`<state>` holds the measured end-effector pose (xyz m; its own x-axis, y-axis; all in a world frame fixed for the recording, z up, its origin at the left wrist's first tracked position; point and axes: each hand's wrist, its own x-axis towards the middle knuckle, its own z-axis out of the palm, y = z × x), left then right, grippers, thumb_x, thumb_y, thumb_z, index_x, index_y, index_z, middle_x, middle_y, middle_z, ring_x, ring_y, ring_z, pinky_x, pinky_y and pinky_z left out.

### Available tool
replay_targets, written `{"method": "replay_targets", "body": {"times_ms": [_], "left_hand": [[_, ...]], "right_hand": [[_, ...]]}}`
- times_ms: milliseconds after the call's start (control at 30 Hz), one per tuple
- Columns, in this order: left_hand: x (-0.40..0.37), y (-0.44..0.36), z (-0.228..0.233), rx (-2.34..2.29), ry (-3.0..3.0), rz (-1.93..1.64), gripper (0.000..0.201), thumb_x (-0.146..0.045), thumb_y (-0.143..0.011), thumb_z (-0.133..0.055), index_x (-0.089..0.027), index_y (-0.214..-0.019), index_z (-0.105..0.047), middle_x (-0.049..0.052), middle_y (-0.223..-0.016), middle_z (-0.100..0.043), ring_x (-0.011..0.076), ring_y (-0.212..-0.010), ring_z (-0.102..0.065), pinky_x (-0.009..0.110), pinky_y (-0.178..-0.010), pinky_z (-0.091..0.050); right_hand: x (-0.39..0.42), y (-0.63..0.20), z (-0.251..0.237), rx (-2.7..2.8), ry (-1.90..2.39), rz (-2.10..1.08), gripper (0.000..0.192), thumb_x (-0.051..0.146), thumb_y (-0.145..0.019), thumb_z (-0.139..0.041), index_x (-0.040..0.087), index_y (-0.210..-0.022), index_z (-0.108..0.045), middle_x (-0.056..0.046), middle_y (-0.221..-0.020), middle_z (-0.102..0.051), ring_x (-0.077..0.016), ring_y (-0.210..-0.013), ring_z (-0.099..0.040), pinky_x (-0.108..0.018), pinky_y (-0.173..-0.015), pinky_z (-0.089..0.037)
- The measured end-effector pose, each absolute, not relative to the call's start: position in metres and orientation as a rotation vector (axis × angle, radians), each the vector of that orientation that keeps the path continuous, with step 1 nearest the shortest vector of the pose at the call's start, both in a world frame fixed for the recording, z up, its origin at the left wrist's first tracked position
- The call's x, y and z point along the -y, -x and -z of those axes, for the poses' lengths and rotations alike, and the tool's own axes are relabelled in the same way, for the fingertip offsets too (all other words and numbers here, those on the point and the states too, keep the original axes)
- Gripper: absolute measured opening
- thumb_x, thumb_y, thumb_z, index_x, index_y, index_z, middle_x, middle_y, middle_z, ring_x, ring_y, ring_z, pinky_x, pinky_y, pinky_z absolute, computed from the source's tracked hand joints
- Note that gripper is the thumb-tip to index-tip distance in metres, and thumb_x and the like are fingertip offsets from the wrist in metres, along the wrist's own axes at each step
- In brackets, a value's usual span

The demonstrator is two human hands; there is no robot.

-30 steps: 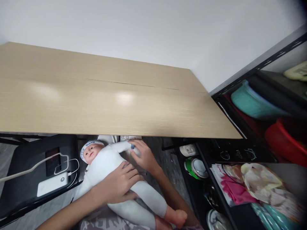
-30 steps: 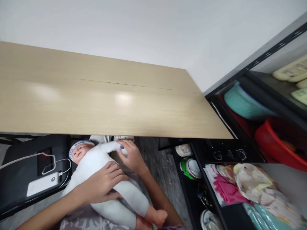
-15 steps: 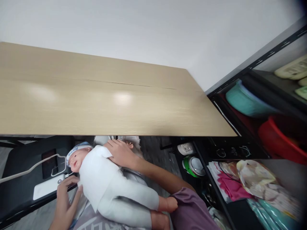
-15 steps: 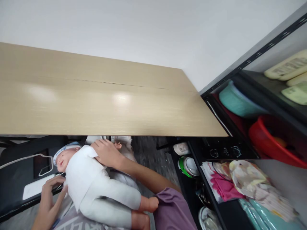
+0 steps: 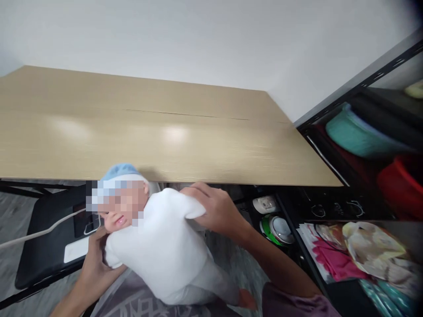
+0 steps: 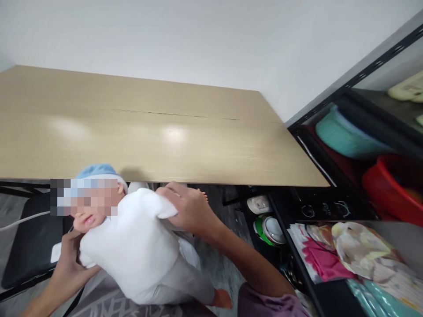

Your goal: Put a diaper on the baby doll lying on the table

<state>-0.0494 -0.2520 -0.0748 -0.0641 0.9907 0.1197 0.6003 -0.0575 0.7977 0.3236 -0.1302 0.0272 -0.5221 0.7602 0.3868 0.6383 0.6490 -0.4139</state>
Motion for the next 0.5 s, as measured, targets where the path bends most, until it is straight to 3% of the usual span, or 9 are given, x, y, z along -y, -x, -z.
{"method": "replay_targets", "body": {"times_ms": [100,200,333,500], "left_hand": [[0.203,0.046,0.038,-1.607,-1.947,-0.824,0.071,-0.049,-0.085,-0.084,-0.029,-0.142,-0.047,0.014,-0.143,-0.071,0.0336,-0.115,-0.080,0.042,-0.086,-0.069],[0.146,0.032,0.007,-1.604,-2.055,-0.629,0.069,-0.047,-0.085,-0.080,-0.028,-0.144,-0.051,0.010,-0.134,-0.078,0.0316,-0.110,-0.082,0.037,-0.084,-0.064],[0.089,0.011,-0.013,-1.600,-2.192,-0.508,0.065,-0.047,-0.085,-0.076,-0.027,-0.143,-0.053,0.010,-0.142,-0.078,0.0352,-0.119,-0.080,0.036,-0.085,-0.058],[0.064,0.008,-0.013,-1.696,-2.406,-0.307,0.064,-0.052,-0.093,-0.070,-0.024,-0.148,-0.055,0.012,-0.122,-0.083,0.0382,-0.099,-0.081,0.039,-0.080,-0.053]], "right_hand": [[0.127,-0.348,-0.034,2.235,1.330,-0.233,0.029,0.024,-0.098,-0.069,0.030,-0.127,-0.071,-0.005,-0.116,-0.079,-0.0270,-0.098,-0.077,-0.034,-0.076,-0.053],[0.113,-0.365,-0.024,2.112,1.483,-0.216,0.031,0.026,-0.097,-0.069,0.028,-0.128,-0.069,-0.007,-0.120,-0.080,-0.0312,-0.106,-0.078,-0.036,-0.079,-0.054],[0.094,-0.386,0.001,2.011,1.629,-0.208,0.025,0.035,-0.097,-0.071,0.027,-0.120,-0.070,-0.008,-0.113,-0.082,-0.0330,-0.099,-0.077,-0.038,-0.077,-0.053],[0.092,-0.403,0.025,1.944,1.680,-0.228,0.030,0.049,-0.102,-0.070,0.027,-0.122,-0.070,-0.010,-0.116,-0.082,-0.0357,-0.103,-0.077,-0.041,-0.080,-0.055]]}}
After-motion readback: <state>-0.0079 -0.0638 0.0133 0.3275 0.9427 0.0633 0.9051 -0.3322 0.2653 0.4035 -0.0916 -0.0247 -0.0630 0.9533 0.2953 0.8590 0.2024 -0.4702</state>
